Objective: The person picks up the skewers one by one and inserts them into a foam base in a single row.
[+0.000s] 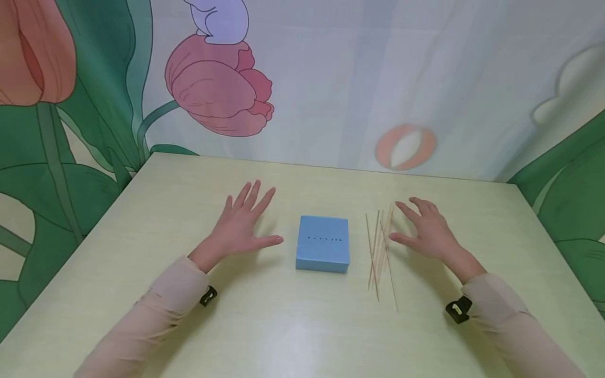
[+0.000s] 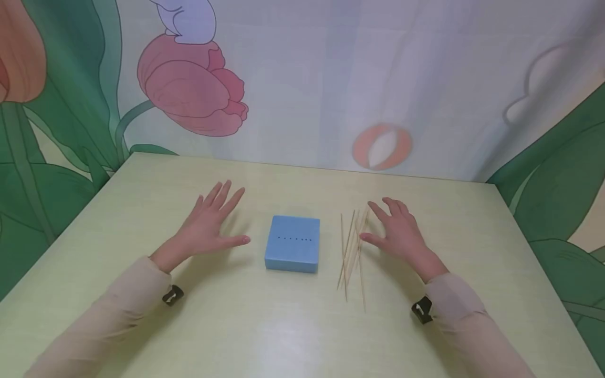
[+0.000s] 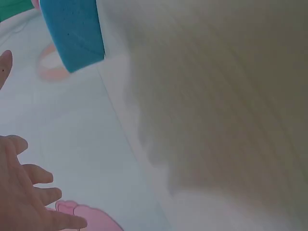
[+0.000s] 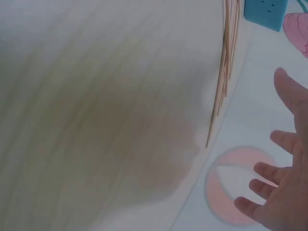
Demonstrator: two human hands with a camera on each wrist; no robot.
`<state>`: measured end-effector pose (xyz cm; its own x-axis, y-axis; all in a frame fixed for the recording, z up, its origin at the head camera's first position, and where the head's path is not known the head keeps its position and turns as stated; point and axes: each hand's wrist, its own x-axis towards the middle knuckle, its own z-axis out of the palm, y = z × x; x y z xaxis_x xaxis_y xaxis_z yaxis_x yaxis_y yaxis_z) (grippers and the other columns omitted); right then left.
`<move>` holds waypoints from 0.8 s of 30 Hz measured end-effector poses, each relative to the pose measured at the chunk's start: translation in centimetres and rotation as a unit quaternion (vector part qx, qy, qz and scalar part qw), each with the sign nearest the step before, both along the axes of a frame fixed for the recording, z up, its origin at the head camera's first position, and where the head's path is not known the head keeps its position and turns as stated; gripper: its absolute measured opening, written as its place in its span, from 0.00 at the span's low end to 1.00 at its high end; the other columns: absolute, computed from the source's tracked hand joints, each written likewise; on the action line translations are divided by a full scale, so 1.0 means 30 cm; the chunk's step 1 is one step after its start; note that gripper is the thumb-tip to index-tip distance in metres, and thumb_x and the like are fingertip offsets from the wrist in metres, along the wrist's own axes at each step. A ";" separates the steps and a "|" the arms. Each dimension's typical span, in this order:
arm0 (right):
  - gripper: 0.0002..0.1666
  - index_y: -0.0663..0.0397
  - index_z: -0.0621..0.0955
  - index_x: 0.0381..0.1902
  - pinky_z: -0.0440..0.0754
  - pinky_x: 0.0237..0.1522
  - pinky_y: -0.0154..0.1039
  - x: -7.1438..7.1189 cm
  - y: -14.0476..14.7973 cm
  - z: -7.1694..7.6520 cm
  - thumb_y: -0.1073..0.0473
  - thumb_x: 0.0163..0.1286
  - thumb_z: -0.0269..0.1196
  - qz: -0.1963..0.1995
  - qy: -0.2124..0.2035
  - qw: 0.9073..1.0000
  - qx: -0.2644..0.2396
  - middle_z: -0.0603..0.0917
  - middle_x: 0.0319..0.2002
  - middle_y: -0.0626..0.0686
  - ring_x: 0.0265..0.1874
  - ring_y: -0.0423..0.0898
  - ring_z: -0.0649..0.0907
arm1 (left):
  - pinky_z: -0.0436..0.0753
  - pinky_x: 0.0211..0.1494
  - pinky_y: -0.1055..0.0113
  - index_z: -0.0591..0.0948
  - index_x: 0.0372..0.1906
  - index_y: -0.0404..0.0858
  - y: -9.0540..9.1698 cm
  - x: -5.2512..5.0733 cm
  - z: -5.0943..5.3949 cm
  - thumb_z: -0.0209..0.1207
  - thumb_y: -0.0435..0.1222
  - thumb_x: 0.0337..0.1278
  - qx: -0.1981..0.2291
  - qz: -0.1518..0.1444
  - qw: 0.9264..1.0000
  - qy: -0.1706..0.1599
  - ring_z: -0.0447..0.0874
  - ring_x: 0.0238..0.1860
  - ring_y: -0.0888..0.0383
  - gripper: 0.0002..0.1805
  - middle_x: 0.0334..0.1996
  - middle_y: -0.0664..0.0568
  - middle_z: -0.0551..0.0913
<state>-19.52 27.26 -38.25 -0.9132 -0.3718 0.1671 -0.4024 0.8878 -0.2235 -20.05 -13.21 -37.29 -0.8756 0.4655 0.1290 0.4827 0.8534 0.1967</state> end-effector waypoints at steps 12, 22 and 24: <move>0.45 0.60 0.65 0.63 0.57 0.49 0.68 -0.061 -0.009 -0.047 0.47 0.53 0.68 0.034 -0.095 0.995 -0.015 0.60 0.59 0.72 0.57 0.70 0.57 | 0.51 0.63 0.40 0.45 0.72 0.51 0.121 -0.026 -0.037 0.56 0.64 0.44 0.029 -0.092 0.986 -0.136 0.43 0.69 0.43 0.53 0.70 0.40 0.47; 0.45 0.57 0.64 0.65 0.58 0.48 0.67 -0.087 -0.003 -0.087 0.44 0.54 0.67 0.040 -0.133 0.990 -0.008 0.59 0.60 0.71 0.57 0.70 0.56 | 0.60 0.62 0.48 0.48 0.72 0.52 0.169 -0.043 -0.059 0.56 0.64 0.45 0.011 -0.091 0.971 -0.221 0.49 0.68 0.46 0.50 0.70 0.43 0.46; 0.45 0.57 0.64 0.65 0.58 0.48 0.67 -0.089 -0.001 -0.088 0.44 0.55 0.66 0.038 -0.142 0.989 -0.005 0.59 0.60 0.71 0.58 0.70 0.56 | 0.60 0.62 0.49 0.49 0.72 0.50 0.171 -0.045 -0.059 0.57 0.62 0.46 0.017 -0.095 0.969 -0.227 0.50 0.68 0.47 0.50 0.70 0.44 0.48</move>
<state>-22.20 27.22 -40.88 -0.8937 -0.4400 -0.0880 -0.3870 0.8551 -0.3449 -21.41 -8.08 -39.05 -0.7444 0.6261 -0.2320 0.4875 0.7471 0.4519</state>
